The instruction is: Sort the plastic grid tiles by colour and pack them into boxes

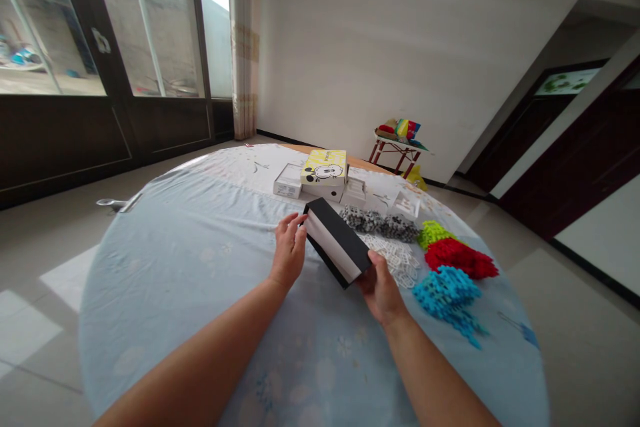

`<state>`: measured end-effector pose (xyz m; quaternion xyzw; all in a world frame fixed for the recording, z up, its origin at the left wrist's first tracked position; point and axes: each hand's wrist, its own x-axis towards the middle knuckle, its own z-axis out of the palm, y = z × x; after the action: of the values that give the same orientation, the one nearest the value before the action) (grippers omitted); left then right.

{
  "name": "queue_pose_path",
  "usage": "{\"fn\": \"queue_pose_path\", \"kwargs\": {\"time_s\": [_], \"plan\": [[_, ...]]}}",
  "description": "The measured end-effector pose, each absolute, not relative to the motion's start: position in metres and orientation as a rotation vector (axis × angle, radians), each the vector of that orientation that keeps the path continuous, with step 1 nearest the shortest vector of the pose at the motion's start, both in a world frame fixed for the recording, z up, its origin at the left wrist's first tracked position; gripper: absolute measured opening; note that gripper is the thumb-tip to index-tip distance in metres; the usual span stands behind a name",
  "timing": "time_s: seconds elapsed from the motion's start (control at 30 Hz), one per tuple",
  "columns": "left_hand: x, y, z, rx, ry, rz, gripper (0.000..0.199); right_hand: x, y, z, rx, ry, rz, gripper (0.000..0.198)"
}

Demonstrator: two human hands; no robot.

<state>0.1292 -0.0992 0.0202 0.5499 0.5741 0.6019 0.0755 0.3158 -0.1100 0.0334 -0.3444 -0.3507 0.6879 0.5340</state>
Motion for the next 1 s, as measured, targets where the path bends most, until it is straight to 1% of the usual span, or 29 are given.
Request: {"fn": "queue_pose_path", "kwargs": {"time_s": [0.33,0.6,0.73,0.9,1.0], "plan": [[0.133,-0.097,0.017,1.612,1.692,1.872,0.033,0.313,-0.112,0.03,-0.787,-0.961,1.596,0.034],[0.13,-0.091,0.015,1.428,1.697,1.908,0.023,0.313,-0.111,0.024,-0.819,-1.06,1.545,0.037],[0.125,-0.091,0.018,1.366,1.678,1.9,0.018,0.313,-0.112,0.027,-0.819,-0.947,1.595,0.038],[0.121,-0.095,0.031,1.447,1.429,1.774,0.022,0.317,-0.108,0.034,-0.869,-0.799,1.709,0.041],[0.114,-0.097,0.041,1.468,1.335,1.699,0.026,0.321,-0.106,0.037,-0.936,-0.832,1.804,0.05]]}}
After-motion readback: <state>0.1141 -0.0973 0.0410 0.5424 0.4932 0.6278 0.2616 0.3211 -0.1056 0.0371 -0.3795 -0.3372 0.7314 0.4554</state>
